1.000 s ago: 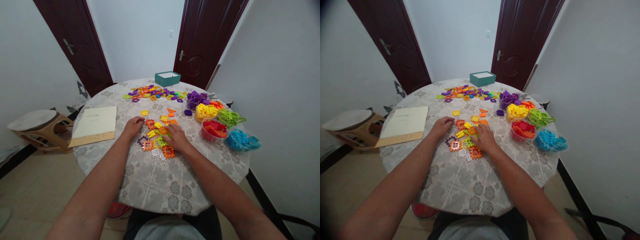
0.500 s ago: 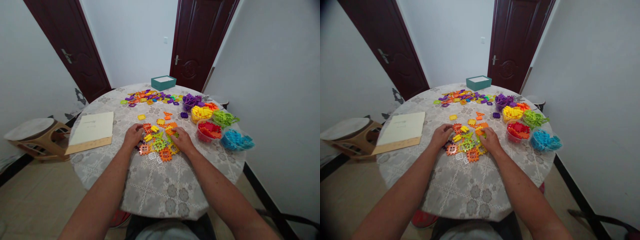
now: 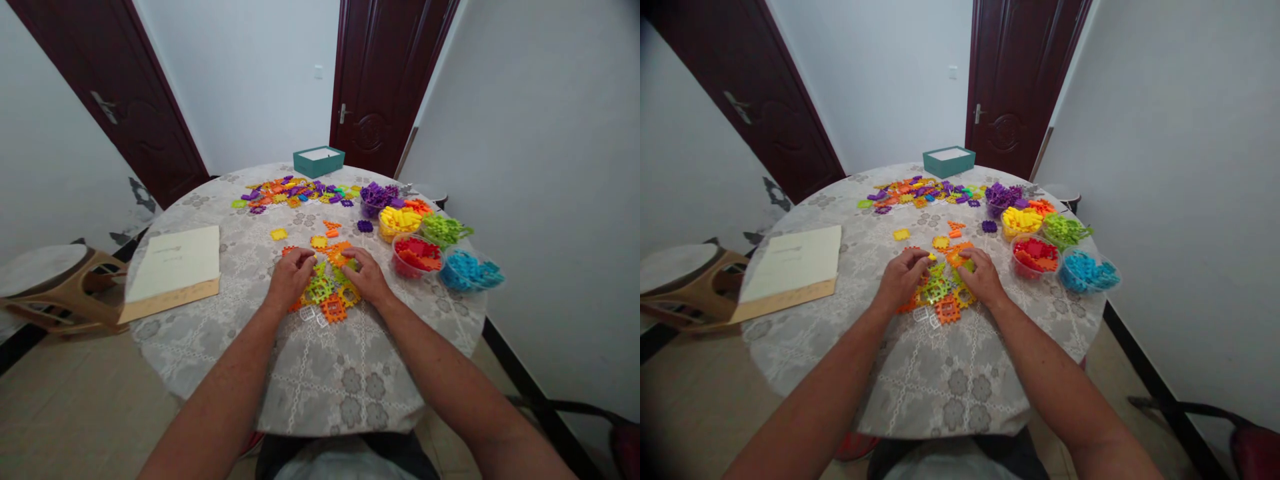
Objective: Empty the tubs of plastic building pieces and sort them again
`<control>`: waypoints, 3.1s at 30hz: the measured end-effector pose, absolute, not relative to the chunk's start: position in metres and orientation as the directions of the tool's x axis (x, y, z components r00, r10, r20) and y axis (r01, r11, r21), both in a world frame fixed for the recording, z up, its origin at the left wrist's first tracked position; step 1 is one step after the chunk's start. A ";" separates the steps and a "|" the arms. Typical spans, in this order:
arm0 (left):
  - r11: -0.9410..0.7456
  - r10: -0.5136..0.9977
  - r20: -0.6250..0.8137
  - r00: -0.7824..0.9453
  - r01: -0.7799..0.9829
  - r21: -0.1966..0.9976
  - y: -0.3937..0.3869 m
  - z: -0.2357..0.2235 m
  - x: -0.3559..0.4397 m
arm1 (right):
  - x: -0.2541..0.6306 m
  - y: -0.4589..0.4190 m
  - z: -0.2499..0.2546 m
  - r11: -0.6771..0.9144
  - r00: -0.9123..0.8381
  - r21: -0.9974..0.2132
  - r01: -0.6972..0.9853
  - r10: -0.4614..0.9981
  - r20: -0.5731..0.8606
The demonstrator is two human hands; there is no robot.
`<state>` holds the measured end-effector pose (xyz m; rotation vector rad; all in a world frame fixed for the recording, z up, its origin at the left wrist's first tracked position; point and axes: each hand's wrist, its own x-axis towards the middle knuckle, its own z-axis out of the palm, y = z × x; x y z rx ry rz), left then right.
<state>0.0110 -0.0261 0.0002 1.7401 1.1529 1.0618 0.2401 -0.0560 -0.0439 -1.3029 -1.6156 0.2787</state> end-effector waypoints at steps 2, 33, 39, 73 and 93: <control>-0.249 0.952 0.188 0.242 0.249 0.936 -0.027 0.001 0.013 | 0.241 -0.056 -0.043 0.390 0.090 -0.701 0.597 0.836 0.542; 0.085 0.990 -0.083 0.115 -0.015 0.996 -0.013 -0.001 -0.009 | 0.216 -0.112 0.020 0.532 -0.534 -0.269 0.803 0.842 0.074; 0.095 0.987 -0.092 0.133 -0.015 0.995 -0.015 -0.002 -0.005 | 0.228 -0.092 0.009 0.542 -0.541 -0.379 0.750 0.833 0.120; 0.188 0.928 -0.104 0.357 -0.208 0.960 -0.023 0.012 -0.016 | 0.222 -0.087 -0.013 0.383 -0.030 -0.607 0.696 0.861 0.508; -0.020 0.956 0.003 -0.294 -0.054 0.998 0.023 0.002 -0.062 | 0.219 -0.091 -0.017 0.405 -0.224 -0.416 0.814 0.880 0.419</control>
